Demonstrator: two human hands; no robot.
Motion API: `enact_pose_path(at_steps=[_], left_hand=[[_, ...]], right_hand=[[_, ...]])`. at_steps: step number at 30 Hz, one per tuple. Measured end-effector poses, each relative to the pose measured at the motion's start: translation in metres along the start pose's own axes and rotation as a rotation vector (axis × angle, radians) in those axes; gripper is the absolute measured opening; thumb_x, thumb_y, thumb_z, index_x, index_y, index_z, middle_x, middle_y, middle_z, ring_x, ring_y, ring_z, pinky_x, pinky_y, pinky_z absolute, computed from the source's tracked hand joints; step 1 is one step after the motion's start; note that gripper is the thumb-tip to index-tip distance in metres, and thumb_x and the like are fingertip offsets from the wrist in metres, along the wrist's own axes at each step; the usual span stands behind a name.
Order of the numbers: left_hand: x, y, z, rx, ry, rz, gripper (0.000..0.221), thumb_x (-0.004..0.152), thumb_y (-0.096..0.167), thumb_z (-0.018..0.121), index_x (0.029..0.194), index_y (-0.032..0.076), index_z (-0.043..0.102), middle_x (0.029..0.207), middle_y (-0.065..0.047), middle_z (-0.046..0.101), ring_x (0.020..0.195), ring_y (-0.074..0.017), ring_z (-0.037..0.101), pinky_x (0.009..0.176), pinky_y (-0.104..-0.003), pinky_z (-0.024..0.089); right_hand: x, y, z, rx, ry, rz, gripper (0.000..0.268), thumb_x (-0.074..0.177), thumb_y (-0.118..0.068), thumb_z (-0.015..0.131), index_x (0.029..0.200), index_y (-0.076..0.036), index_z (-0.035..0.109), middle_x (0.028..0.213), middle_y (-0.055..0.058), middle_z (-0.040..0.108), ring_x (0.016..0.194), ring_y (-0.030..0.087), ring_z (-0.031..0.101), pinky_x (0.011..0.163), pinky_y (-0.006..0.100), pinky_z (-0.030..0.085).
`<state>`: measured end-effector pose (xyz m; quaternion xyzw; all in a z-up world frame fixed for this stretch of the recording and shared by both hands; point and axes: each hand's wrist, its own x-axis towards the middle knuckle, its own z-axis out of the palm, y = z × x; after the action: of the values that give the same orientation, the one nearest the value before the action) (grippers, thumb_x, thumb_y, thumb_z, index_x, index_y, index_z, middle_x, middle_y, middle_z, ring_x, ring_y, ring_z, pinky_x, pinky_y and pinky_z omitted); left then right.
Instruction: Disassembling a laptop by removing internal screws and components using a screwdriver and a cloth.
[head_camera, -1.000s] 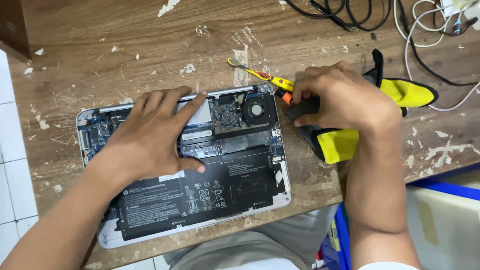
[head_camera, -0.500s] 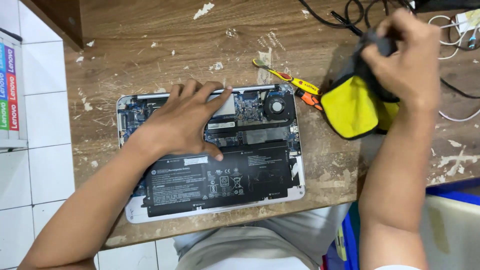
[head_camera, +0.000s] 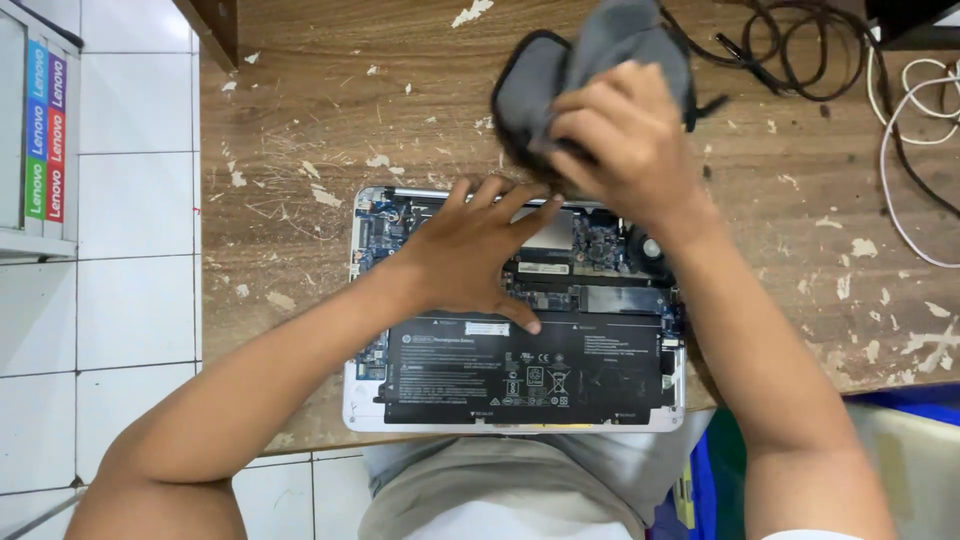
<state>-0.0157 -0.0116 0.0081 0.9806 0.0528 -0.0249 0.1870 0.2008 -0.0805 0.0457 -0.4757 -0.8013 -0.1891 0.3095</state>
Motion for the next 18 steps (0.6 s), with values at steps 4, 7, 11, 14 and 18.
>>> enact_pose_path(at_steps=[4,7,11,14,18], left_hand=[[-0.005,-0.003,0.002,-0.013,0.057,0.029,0.116,0.066,0.087,0.075,0.145,0.007,0.046,0.144,-0.018,0.044,0.13,-0.0407,0.039,0.109,-0.056,0.028],[-0.013,-0.016,-0.022,-0.159,-0.142,0.025,0.112,0.069,0.06,0.09,0.152,0.008,0.037,0.153,-0.017,0.037,0.141,-0.0413,0.03,0.118,-0.054,0.018],[-0.031,-0.022,-0.078,-0.306,-0.263,-0.234,0.074,0.085,0.043,0.078,0.145,0.009,0.05,0.156,-0.012,0.045,0.142,-0.0333,0.042,0.119,-0.049,0.033],[-0.044,-0.034,-0.085,-0.38,-0.12,-0.492,0.041,0.09,0.032,0.075,0.125,0.01,0.069,0.133,-0.008,0.066,0.119,-0.0296,0.062,0.104,-0.047,0.047],[-0.058,-0.021,-0.103,-0.337,-0.255,-0.642,0.066,0.082,0.043,0.081,0.138,0.019,0.055,0.159,-0.013,0.029,0.151,-0.0336,0.02,0.121,-0.056,0.019]], right_hand=[[0.002,-0.023,0.023,0.382,-0.187,0.181,0.017,0.102,-0.012,0.079,0.101,-0.001,0.066,0.106,0.012,0.07,0.102,0.031,0.059,0.088,0.042,0.036],[0.004,-0.027,0.017,0.419,-0.262,0.214,0.011,0.103,-0.007,0.073,0.109,-0.001,0.066,0.112,0.012,0.07,0.108,0.032,0.059,0.093,0.044,0.037],[0.012,-0.029,0.003,0.192,-0.334,0.095,0.01,0.104,-0.013,0.071,0.113,-0.007,0.07,0.122,0.003,0.074,0.109,0.033,0.057,0.094,0.048,0.031],[0.021,-0.036,-0.002,-0.026,-0.282,-0.035,0.004,0.111,-0.017,0.07,0.11,-0.016,0.074,0.119,-0.01,0.077,0.099,0.026,0.054,0.092,0.045,0.027],[0.024,-0.037,0.015,0.247,-0.521,0.003,0.016,0.108,-0.013,0.059,0.122,-0.013,0.068,0.117,-0.001,0.073,0.091,0.026,0.059,0.079,0.04,0.033]])
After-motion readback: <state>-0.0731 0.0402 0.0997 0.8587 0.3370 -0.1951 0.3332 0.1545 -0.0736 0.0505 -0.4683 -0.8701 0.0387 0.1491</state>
